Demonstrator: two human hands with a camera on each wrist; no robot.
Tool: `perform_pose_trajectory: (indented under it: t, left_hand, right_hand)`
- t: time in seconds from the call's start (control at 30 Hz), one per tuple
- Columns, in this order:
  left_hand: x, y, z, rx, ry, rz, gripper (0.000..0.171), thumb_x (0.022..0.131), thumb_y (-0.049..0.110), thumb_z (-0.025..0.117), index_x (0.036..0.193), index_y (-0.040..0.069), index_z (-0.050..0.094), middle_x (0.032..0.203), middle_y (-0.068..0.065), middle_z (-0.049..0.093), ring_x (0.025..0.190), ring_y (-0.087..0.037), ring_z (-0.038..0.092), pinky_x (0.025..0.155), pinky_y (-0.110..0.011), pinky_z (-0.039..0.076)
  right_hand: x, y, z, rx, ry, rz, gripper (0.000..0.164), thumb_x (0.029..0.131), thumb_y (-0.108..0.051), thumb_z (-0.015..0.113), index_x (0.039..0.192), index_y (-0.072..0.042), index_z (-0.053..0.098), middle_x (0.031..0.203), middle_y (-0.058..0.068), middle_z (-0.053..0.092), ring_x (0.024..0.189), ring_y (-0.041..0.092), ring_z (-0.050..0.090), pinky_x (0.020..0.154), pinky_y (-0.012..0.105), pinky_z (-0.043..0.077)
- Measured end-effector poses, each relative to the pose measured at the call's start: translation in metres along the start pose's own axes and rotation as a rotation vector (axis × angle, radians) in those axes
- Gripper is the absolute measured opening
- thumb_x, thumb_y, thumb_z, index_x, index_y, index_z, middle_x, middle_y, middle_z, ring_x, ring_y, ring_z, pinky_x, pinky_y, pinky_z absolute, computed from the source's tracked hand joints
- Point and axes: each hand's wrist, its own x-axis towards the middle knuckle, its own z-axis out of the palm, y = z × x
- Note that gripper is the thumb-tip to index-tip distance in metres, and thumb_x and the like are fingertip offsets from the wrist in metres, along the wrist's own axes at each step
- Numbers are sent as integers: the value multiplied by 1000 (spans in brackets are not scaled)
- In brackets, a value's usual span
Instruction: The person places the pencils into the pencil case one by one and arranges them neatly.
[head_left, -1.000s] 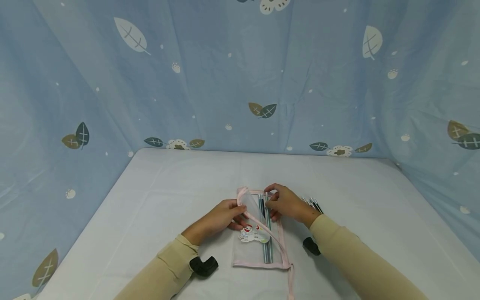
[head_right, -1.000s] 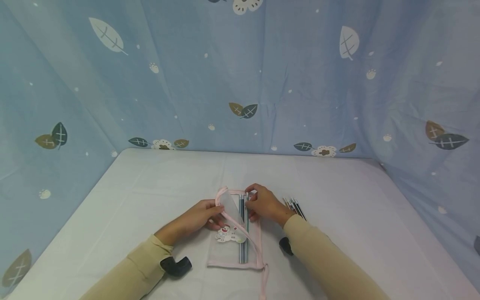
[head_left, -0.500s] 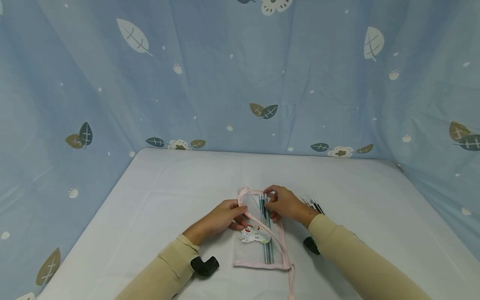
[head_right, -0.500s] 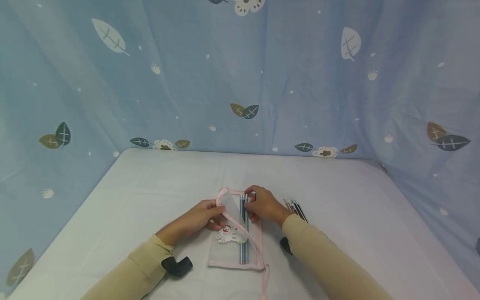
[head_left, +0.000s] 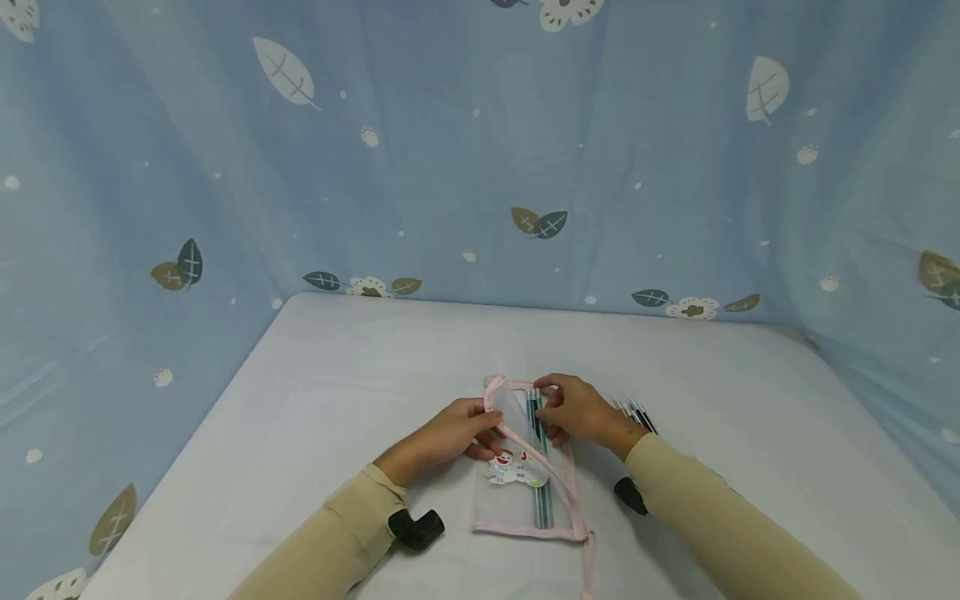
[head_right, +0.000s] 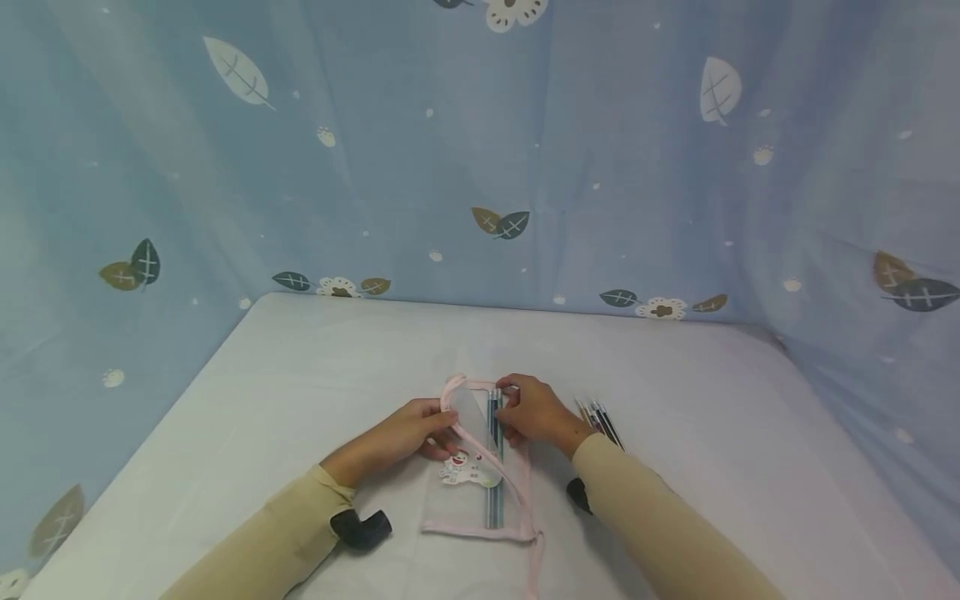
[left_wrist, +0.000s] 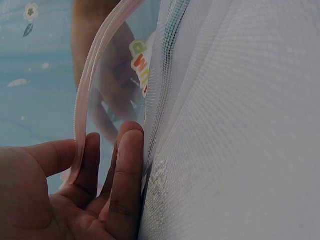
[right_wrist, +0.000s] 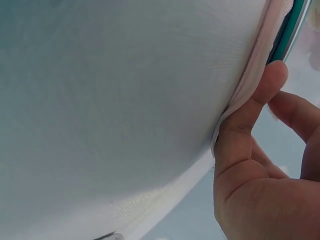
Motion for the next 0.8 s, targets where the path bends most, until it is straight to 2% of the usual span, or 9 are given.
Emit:
perform_pose_trajectory:
  t: [0.2, 0.43, 0.57, 0.8]
  left_hand:
    - [3, -2, 0, 0, 1, 1, 31, 97, 27, 46, 103, -1, 59, 88, -13, 65, 74, -13, 64, 63, -22, 55]
    - [2, -2, 0, 2, 3, -2, 32, 97, 28, 46, 103, 0, 59, 86, -12, 65, 73, -13, 64, 63, -22, 55]
    - [1, -1, 0, 9, -1, 5, 33, 97, 28, 46, 102, -2, 59, 85, -13, 65, 73, -13, 64, 64, -23, 56]
    - [1, -1, 0, 26, -2, 10, 33, 97, 27, 46, 103, -2, 59, 89, -14, 65, 75, -14, 64, 65, -22, 56]
  right_hand:
    - [-3, 1, -3, -3, -13, -22, 51, 84, -8, 64, 132, -13, 45, 87, 12, 57, 59, 20, 63, 53, 31, 55]
    - [-15, -3, -9, -77, 37, -158, 43, 86, -12, 62, 127, -14, 50, 90, 10, 57, 62, 19, 63, 54, 30, 54]
    - [-28, -8, -14, -117, 99, -233, 39, 87, -14, 61, 125, -14, 51, 90, 7, 58, 65, 20, 62, 52, 29, 53]
    - [-51, -5, -29, -310, 287, -352, 33, 88, -20, 61, 121, -21, 55, 88, 0, 61, 73, 13, 59, 56, 22, 49]
